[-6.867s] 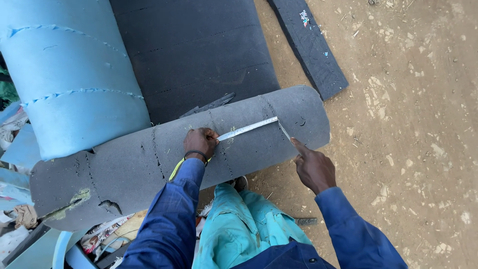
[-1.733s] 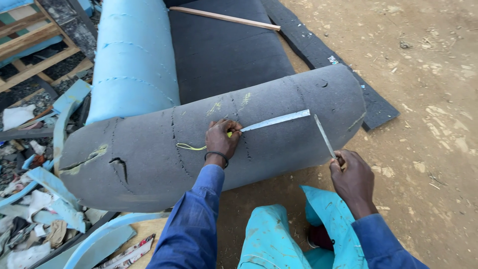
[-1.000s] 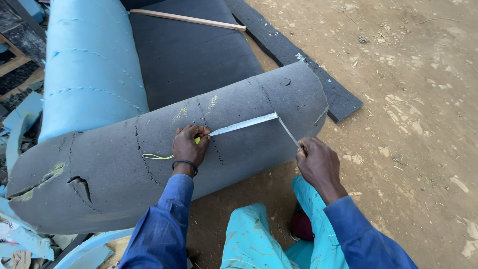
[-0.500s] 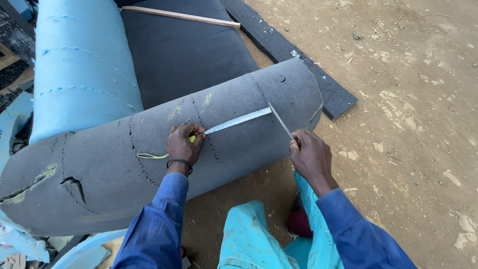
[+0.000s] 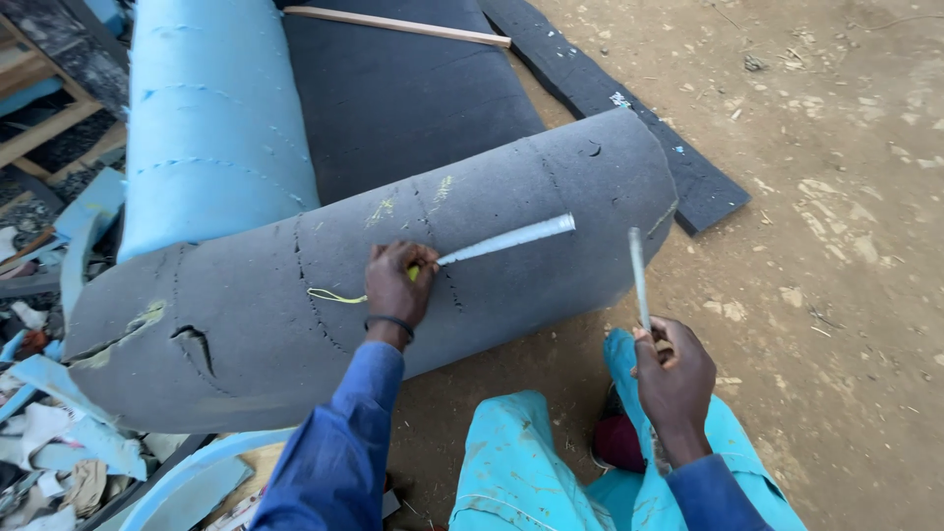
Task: The person uses a metal ruler and a knife to cut a large roll of dark gray foam. They repeatedly measure sections of the foam with the ruler and score the surface with the knife to create straight cuts.
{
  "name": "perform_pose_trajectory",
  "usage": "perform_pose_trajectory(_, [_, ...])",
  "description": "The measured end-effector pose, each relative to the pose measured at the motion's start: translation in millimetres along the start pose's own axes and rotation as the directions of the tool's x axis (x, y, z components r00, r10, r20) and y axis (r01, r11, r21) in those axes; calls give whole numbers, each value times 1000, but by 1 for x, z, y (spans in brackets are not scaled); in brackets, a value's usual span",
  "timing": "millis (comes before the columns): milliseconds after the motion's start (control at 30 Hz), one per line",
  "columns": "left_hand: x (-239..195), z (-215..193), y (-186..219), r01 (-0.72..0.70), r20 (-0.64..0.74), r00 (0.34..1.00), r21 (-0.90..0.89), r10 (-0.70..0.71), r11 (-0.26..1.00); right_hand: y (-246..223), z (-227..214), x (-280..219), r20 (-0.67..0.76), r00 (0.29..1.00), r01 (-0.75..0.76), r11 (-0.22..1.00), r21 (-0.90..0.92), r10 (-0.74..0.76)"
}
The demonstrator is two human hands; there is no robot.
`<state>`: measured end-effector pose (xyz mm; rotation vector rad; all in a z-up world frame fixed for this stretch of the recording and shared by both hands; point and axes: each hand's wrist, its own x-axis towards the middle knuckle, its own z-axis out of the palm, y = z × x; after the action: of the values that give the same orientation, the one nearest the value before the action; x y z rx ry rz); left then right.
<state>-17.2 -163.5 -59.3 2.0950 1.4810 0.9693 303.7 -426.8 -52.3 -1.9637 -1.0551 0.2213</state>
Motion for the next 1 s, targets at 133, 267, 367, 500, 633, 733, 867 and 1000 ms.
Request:
perform_pose_trajectory(133, [-50,10,17,65,-23,998,190,-62,980,-23,3,-15,40,955,-297,937,185,295])
perform_pose_trajectory(267, [-68,27,9,47,-76,996,154,-36,987,1,27,-36,78,972,-229,964,134,220])
perform_pose_trajectory(367, [-65,36,1,45,-72,997,158,-34,986,22,40,-53,132,980,-164,979,120,148])
perform_pose_trajectory(500, [-57,45,-6,78,-60,996,218,-66,973,51,59,-58,163,978,-141,987,73,128])
perform_pose_trajectory(633, [-53,49,-10,107,-34,994,265,-101,958,61,67,-61,156,986,-64,998,19,61])
perform_pose_trajectory(733, [-51,49,-11,116,-20,993,271,-115,956,69,70,-63,172,984,-51,999,-2,51])
perform_pose_trajectory(867, [-50,54,-16,98,-10,995,287,-100,953,65,66,-64,197,979,-60,998,4,59])
perform_pose_trajectory(1000, [-51,48,-7,135,-24,991,283,-134,950,61,62,-62,243,964,-121,992,36,109])
